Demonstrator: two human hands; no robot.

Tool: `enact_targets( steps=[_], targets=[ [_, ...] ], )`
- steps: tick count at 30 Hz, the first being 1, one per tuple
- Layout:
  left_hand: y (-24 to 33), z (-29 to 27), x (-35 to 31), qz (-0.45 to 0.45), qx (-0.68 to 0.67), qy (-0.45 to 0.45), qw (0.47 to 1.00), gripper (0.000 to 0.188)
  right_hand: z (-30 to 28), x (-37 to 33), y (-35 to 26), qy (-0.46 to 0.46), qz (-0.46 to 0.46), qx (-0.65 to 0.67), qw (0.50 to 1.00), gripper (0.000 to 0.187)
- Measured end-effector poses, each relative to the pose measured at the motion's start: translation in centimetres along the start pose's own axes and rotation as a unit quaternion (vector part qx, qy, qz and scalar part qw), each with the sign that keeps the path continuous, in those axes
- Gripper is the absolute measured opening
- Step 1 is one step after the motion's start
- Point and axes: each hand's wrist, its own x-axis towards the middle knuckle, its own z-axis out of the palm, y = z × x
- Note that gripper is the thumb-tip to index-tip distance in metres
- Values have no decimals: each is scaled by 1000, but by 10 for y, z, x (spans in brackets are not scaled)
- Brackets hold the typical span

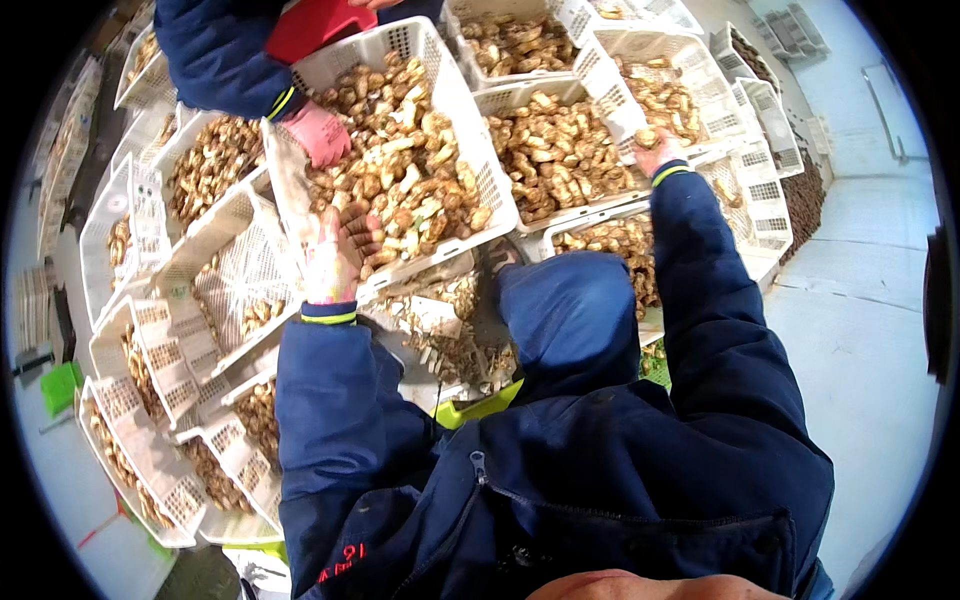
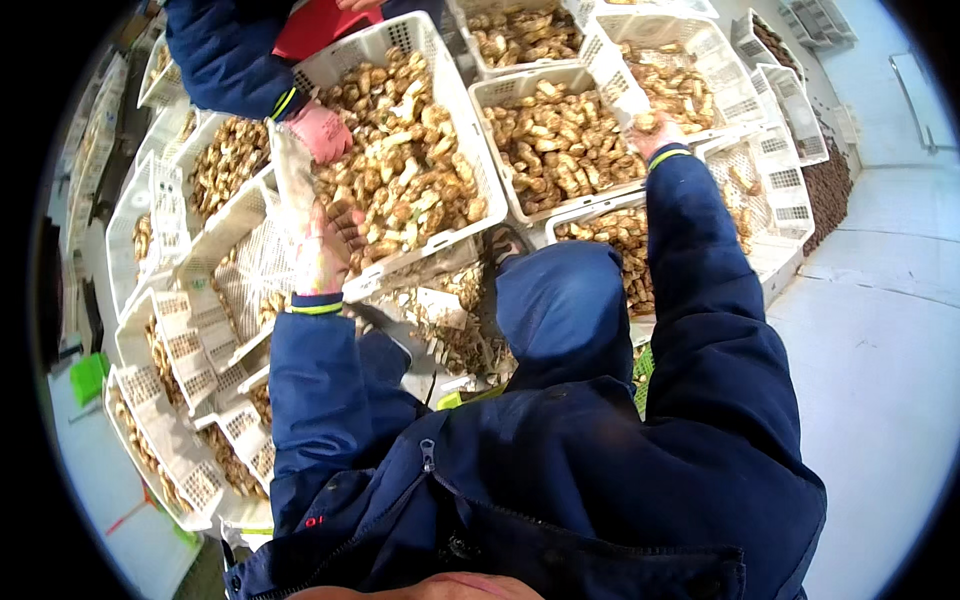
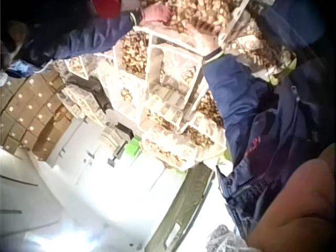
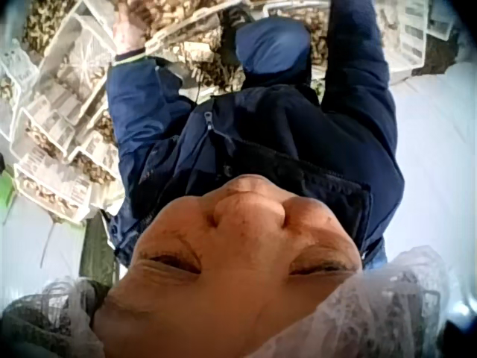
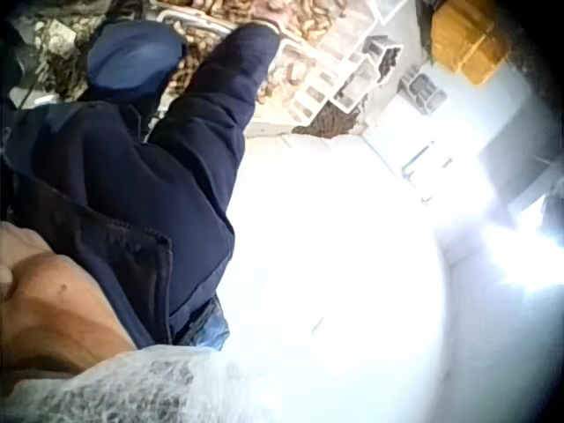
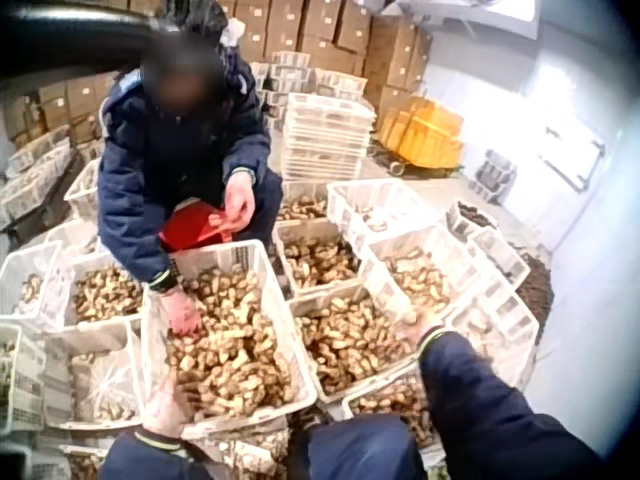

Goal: The person sorts mushrooms by hand from white plastic crates into a green bin, repeatedly picking up individual mushrooms, inspecting them, and placing them into the bin. The person wears pink gloves and a blue jacket while working in a room filled with stacked crates of mushrooms.

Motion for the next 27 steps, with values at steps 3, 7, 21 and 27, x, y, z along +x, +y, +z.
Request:
enact_targets(
  steps=[3,7,21,27],
  targets=[
    [9,-14,7,35,-31,-12,999,55,-9,11,-34,106,-24,-45,993,51],
    [34,-37,7,157,-66,20,985,42,50,-23,-29,-52,-82,-119,988,57],
    [63,-48,-34,215,-47,153,963,40,176,-121,254,-399,-113,-826,381,50],
    [66,-58,-40,212,-63,143,965,37,183,-132,290,-390,-227,-874,182,51]
  ],
)
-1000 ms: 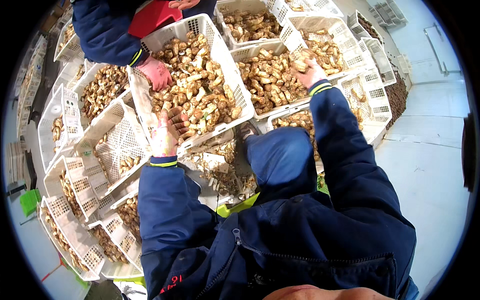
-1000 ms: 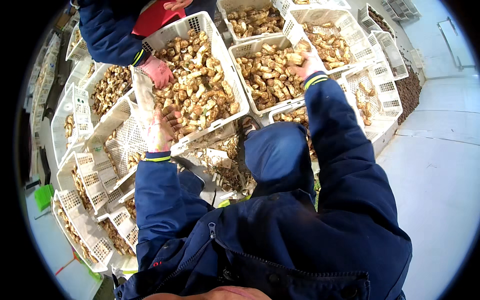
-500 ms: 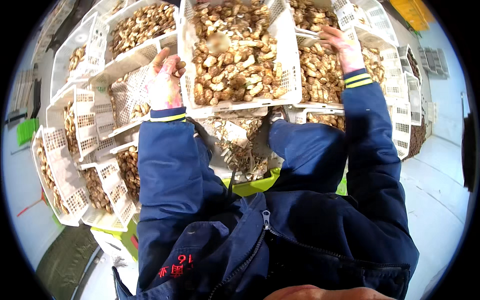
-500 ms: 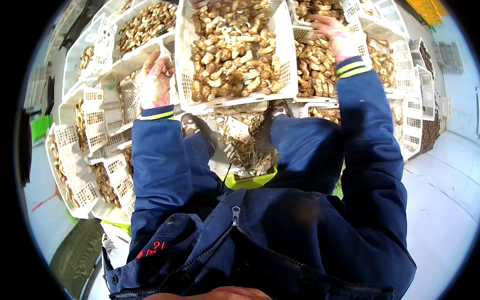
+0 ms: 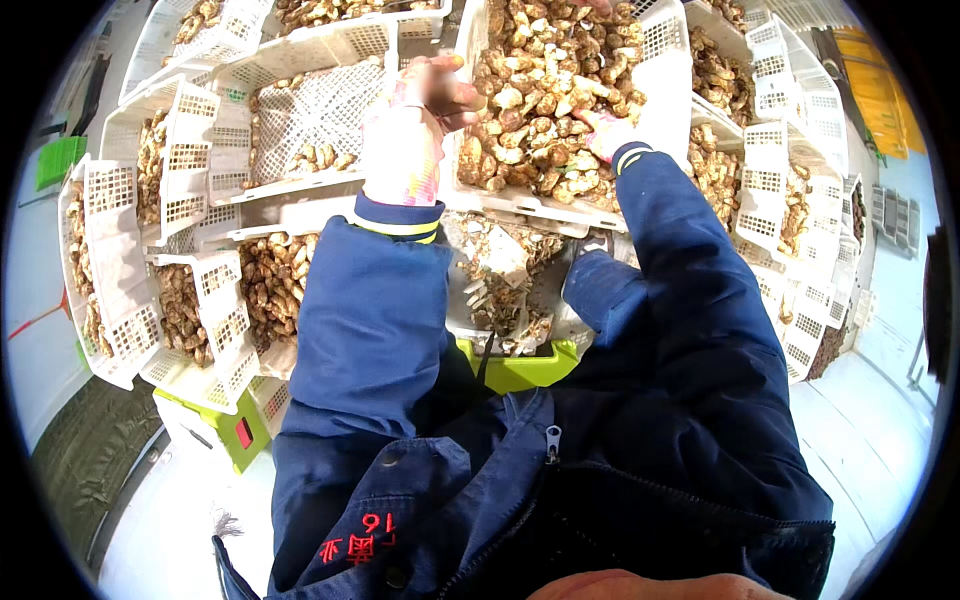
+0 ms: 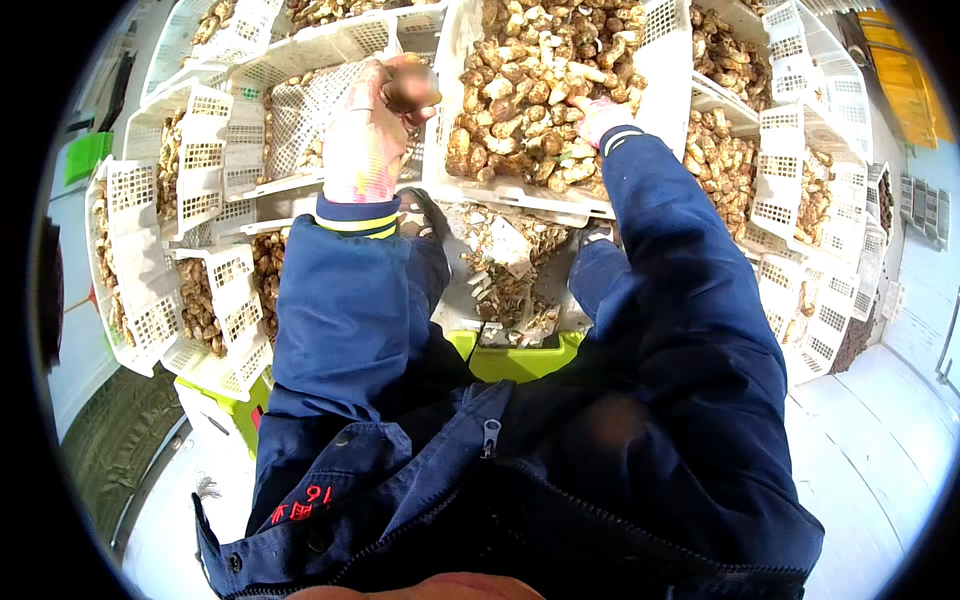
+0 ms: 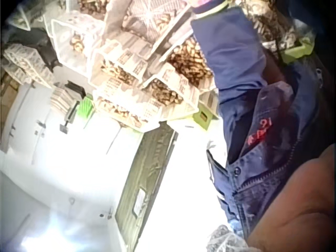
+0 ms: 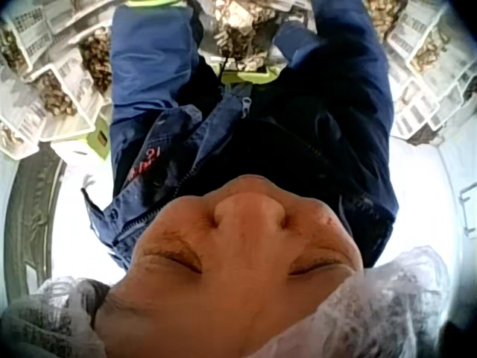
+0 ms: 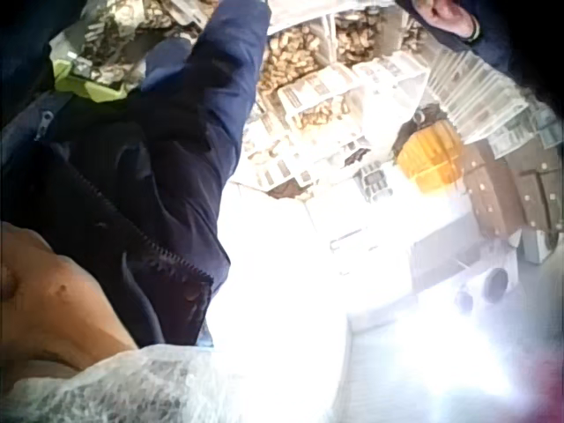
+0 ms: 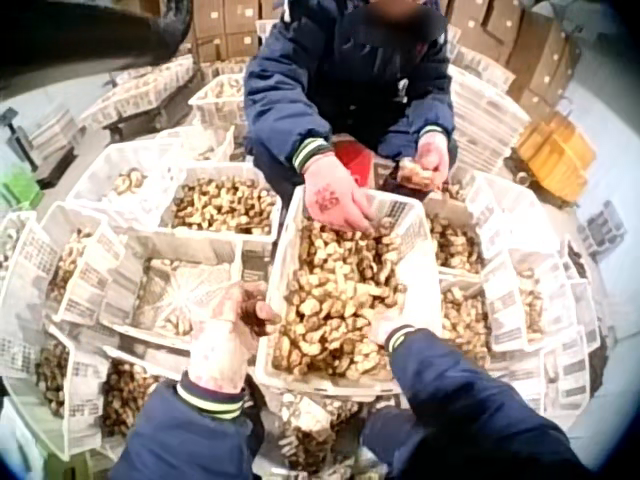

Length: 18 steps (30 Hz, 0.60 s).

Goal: The person sorts mushrooms by hand from white plastic crates into a green bin, repeatedly picking up individual mushrooms, inspecting them, and placing them into the bin. The person wears pink gloves and a blue jacket while working in a room filled with stacked crates of mushrooms.

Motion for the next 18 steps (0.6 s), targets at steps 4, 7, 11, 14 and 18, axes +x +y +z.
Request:
enact_targets(
  steps=[4,7,11,14,18],
  targets=[
    [5,5,3,6,-21,31,999,35,1,5,14,19,11,-28,999,26],
    [1,3,8,-2,-32,31,999,35,0,-2,-5,33,-98,64,993,32],
    [-2,3,8,-2,-24,18,1000,37,26,-17,-38,45,-134,-98,985,43],
    [-7,1,9,-2,-20,5,1000,36,36,-16,-37,57,-94,-81,991,49],
    [-7,1,9,-21,60,-27,998,35,6,-20,-25,98,-37,43,994,44]
  ],
)
